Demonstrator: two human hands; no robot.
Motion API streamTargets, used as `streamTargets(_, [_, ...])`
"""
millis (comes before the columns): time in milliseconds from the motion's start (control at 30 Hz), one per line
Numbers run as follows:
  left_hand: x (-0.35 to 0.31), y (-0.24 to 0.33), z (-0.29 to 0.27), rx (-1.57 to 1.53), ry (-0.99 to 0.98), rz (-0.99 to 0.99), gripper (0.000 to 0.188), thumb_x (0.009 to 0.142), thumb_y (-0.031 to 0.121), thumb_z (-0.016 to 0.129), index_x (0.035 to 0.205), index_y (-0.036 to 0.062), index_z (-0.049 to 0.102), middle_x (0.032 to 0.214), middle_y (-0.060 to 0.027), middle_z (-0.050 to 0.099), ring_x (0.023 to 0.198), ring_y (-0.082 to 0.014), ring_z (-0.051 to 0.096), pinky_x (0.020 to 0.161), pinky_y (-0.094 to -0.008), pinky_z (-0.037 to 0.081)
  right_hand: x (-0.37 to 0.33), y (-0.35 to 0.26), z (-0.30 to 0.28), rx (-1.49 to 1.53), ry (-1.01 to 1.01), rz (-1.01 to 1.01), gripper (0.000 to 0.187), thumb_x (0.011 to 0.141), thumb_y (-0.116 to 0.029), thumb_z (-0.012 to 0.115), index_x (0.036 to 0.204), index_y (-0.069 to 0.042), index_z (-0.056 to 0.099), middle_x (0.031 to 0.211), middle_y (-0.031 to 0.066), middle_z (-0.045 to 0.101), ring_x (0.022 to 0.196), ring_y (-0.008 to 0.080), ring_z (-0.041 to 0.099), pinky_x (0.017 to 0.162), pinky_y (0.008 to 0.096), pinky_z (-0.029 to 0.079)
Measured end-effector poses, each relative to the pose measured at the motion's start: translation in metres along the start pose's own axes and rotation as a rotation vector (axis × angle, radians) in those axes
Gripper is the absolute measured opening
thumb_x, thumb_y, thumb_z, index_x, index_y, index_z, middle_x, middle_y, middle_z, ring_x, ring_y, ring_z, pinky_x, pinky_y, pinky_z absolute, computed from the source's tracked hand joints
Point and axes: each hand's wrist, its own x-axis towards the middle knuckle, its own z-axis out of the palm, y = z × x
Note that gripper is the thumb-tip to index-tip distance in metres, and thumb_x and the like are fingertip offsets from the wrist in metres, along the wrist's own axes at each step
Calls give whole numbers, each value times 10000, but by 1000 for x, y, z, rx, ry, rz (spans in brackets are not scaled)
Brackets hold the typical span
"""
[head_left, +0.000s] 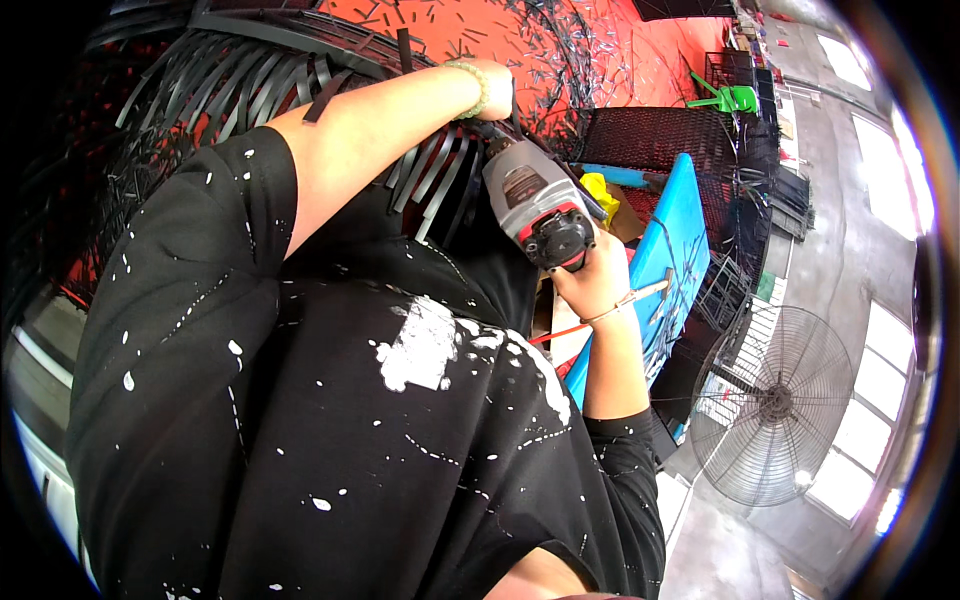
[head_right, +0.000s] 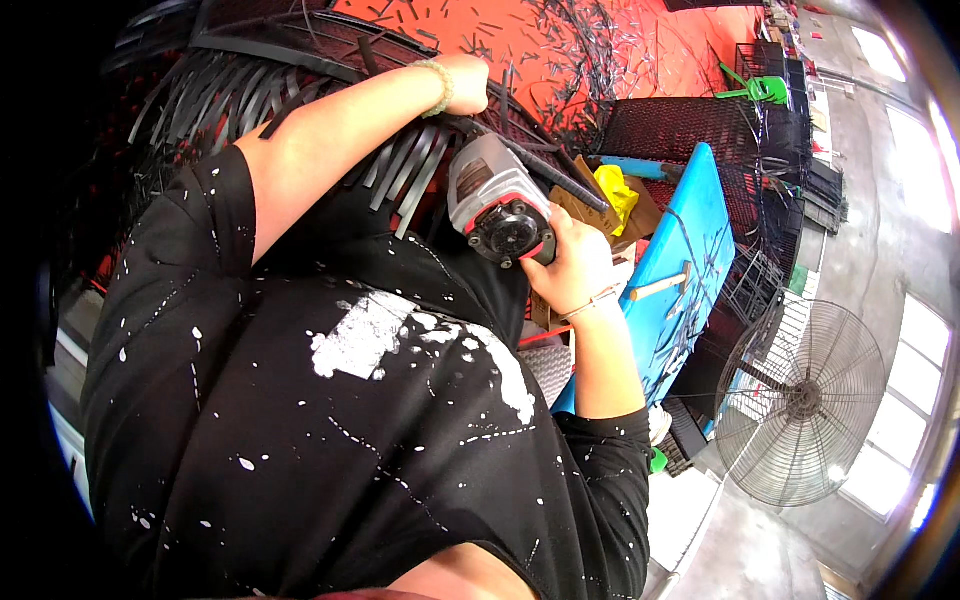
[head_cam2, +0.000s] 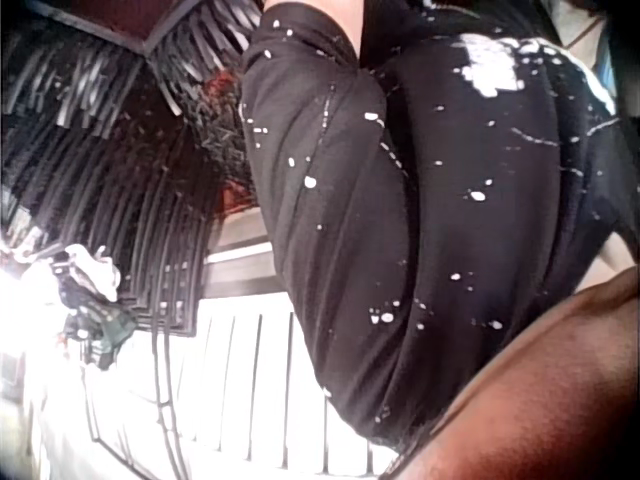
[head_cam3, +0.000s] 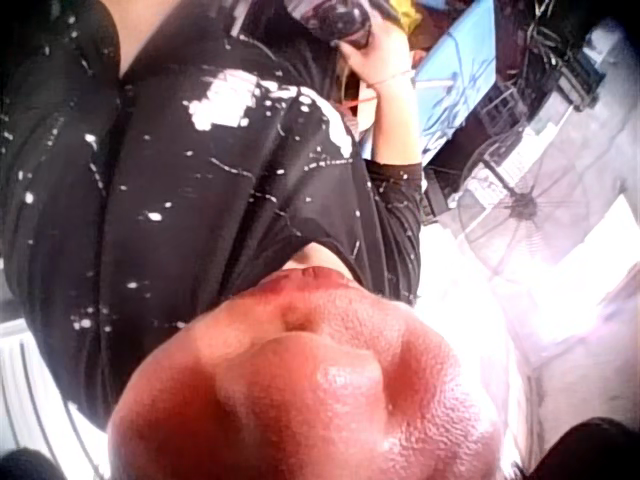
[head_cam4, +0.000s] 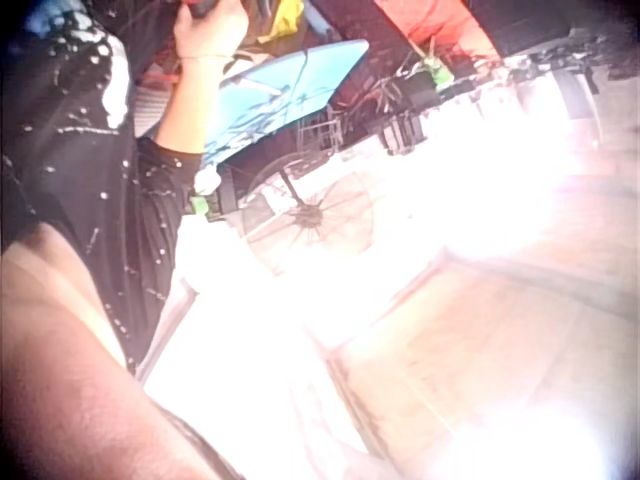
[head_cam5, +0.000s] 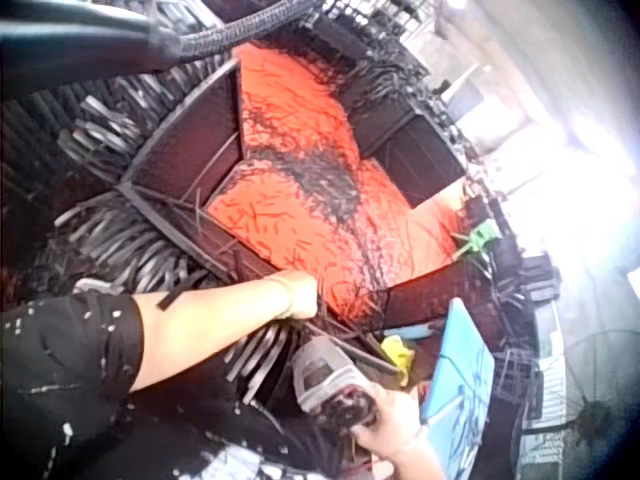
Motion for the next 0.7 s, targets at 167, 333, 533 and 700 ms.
streamTargets(167, [-6,3,-7,-94,0,-43,279,729,123,555,883,-80,667,923,-269,655,890,-377,648,785,-428,507,-2,-3,5,15,-38,73,579,629,-165,754,1143,4,545,837,210,643,799,398,629,723,455,502])
streamTargets(333, [-1,2,-2,-2,-19,-38,288,729,122,557,900,-83,665,937,-274,652,896,-375,649,789,-430,508,1,-5,6,38,-2,57,581,630,-161,751,1144,8,541,836,218,640,800,396,630,727,450,503])
streamTargets(533, [-7,4,-8,-181,14,-129,276,730,123,561,876,-87,667,907,-272,654,868,-373,653,770,-428,510,0,-3,7,-4,-7,71,572,630,-161,749,1130,23,543,859,229,636,816,399,628,739,450,502])
streamTargets(700, [-10,7,-13,-135,6,-108,267,730,127,563,858,-81,672,886,-267,656,848,-372,656,760,-425,511,0,-5,6,36,-9,79,581,624,-163,756,1125,38,542,879,238,634,829,406,626,753,450,503])
